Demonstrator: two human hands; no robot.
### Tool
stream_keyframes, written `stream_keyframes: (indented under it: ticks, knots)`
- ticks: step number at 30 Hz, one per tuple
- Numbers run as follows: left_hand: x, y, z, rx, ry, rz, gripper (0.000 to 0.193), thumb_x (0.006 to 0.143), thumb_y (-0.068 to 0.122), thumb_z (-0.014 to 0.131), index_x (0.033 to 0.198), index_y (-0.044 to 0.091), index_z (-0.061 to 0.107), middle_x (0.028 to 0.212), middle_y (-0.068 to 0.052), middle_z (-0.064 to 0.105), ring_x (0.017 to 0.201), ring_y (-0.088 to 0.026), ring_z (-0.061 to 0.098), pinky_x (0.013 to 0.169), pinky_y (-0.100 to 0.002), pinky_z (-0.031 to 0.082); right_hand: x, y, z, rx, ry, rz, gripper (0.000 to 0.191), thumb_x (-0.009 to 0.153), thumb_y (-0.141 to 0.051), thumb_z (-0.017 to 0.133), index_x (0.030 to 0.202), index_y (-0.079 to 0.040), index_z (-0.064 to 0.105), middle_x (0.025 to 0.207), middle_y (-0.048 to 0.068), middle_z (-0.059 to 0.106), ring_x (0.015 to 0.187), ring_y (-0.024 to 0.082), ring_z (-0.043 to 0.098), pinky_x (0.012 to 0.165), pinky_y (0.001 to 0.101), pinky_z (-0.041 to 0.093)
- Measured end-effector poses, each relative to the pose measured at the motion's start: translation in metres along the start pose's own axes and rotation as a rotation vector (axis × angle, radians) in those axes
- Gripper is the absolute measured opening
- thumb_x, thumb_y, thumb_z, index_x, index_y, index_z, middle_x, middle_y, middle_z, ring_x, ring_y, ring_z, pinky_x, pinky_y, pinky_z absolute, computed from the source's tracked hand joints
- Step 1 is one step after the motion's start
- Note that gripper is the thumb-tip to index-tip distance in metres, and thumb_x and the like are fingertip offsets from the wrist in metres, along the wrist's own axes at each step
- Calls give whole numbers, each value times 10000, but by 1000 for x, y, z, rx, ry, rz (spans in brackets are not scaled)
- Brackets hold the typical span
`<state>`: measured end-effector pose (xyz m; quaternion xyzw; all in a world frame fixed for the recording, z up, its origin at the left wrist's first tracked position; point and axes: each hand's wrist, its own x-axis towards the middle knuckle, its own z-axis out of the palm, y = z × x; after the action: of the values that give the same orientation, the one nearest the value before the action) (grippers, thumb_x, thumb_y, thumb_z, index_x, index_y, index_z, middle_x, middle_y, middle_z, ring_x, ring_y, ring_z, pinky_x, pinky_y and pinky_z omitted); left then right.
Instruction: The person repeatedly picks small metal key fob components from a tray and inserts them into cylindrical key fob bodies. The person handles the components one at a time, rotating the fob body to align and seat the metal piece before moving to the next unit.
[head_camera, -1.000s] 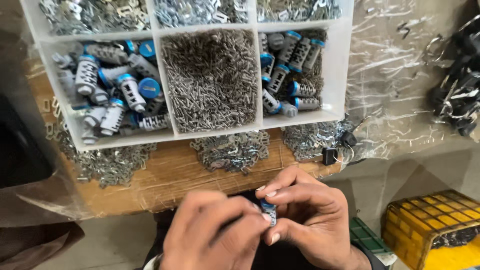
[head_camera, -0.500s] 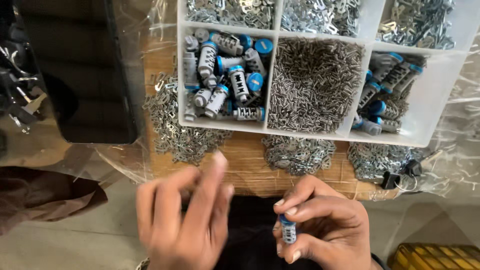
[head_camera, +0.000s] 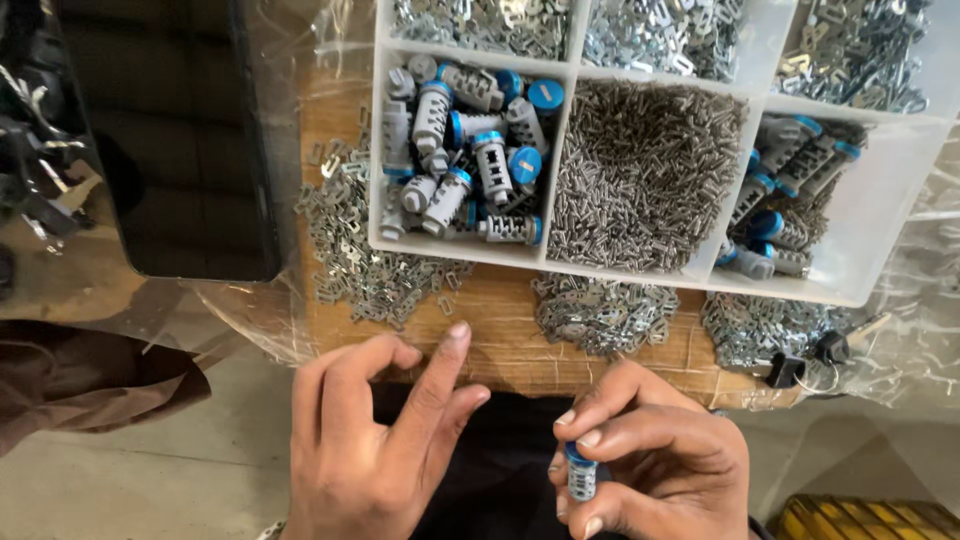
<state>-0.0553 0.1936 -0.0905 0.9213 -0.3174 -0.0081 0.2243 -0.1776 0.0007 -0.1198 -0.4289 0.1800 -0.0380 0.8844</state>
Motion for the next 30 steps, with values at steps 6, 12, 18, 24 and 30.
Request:
stream_keyframes:
  ticks: [6,12,18,24,30]
  knots:
    - [9,0,-6,-12,-9,96,377,852,183,838,1199,71,742,1013,-105,626,934,-265,606,780,-380,558,-2,1,-4,-2,-33,-39,333,801,121,872,1108,101,745,1149,289,657,941,291,761,725,355,699]
    - [17,-4,-11,-251,-65,288,336,733,35,790,1061,-16,734,1021,-137,677,936,-276,678,792,-369,598,0,2,-5,-36,-51,-51,362,812,150,859,1142,101,719,1180,281,639,969,307,753,744,368,690]
    - [17,20,-7,-166,53,57,346,729,52,801,1059,156,779,995,-19,682,831,-261,627,710,-327,530,-5,-1,-3,15,62,16,394,836,177,806,1197,102,668,1230,310,614,978,311,731,748,403,691]
    - [5,27,-2,-553,-59,73,347,704,14,831,1025,127,764,1059,12,761,778,-144,665,707,-275,567,-7,-3,-11,27,25,-7,381,869,172,792,1206,76,642,1281,278,590,959,290,724,775,381,677]
    - [5,10,-4,-197,-9,18,356,681,8,828,981,195,788,993,-12,710,856,-252,615,837,-321,495,-11,-11,-17,40,32,-29,380,868,181,786,1201,64,644,1263,264,588,1006,310,721,752,387,707]
